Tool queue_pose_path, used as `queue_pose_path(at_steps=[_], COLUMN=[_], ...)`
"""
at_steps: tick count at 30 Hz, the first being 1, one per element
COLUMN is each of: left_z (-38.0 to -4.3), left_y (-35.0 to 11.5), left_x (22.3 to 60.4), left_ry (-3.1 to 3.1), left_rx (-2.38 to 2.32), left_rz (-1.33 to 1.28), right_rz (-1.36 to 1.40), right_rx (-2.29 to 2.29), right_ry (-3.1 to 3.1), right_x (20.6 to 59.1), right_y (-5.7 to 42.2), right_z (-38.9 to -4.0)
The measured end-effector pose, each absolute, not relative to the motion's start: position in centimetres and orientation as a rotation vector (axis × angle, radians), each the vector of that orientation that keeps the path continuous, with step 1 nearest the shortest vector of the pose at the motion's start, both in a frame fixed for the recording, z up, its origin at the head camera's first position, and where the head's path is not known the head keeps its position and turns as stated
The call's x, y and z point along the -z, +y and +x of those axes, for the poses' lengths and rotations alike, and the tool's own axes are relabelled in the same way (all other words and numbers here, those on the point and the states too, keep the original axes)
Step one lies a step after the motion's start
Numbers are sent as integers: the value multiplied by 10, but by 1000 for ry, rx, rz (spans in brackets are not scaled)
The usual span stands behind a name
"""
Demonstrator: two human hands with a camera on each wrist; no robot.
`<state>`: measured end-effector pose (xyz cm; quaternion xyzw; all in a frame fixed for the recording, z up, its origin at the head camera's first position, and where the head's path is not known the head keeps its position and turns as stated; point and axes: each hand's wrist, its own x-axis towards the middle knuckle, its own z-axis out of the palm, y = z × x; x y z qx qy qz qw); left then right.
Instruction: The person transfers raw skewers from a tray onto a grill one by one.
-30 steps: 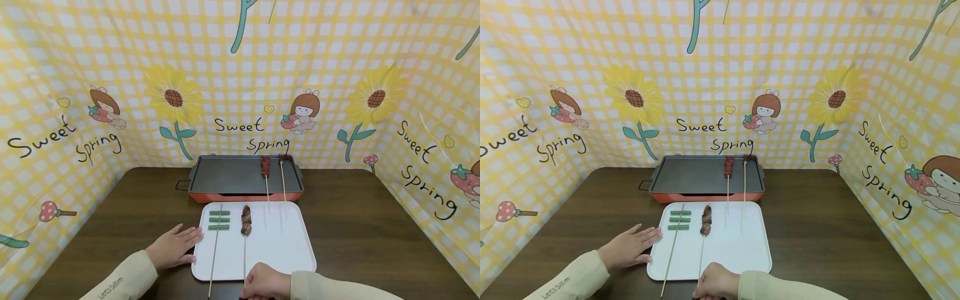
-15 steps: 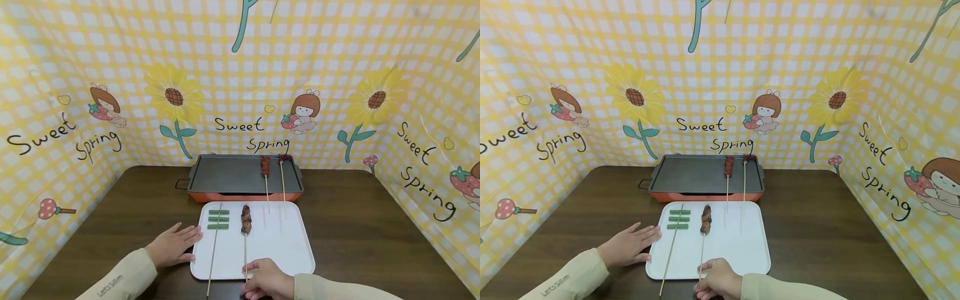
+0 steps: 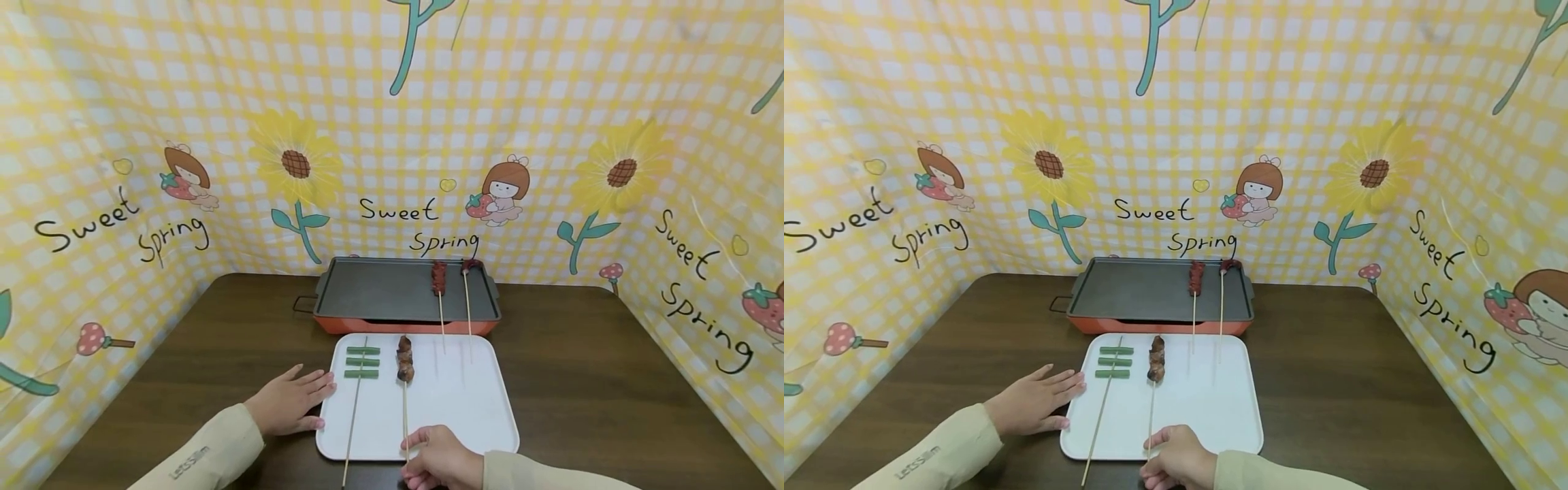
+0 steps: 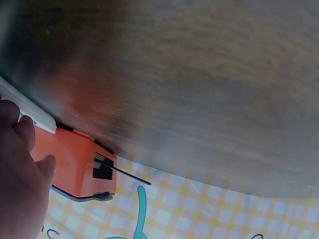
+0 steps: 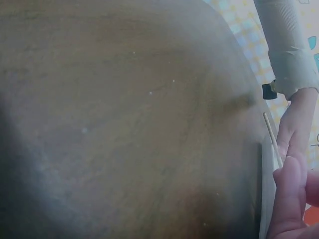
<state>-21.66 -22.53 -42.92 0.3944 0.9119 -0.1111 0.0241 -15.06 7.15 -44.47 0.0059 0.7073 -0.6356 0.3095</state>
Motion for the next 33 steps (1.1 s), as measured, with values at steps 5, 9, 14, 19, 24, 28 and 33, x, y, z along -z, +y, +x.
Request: queue_pose_path(at_steps=[5,9,14,19,24,28,33], left_z=[-217,-217,-217,-216,-217,-218,-218], left_y=[-225,-225,-225,-225,-224,-225,-223], left_x=[430,430,431,430,431,431,429], left_ry=[2833,2834,2837,2833,2821,2819,2812], left_rx=[328,315,297,283,274,265,248], left_rz=[1244,1260,1285,1269,1243,1219,1212], right_rz=[-8,-34,-66,-75,-111,-146,-139], right_rx=[1670,1646,1652,1691,1669,1661,1737], right_ry=[1897,1919,1922,1899,1882,1874,1841], right_x=[446,442,436,432,425,421,416], right_y=[74,73,70,70,72,72,70], right_z=[-147,-145,-144,-142,-140,-139,-145])
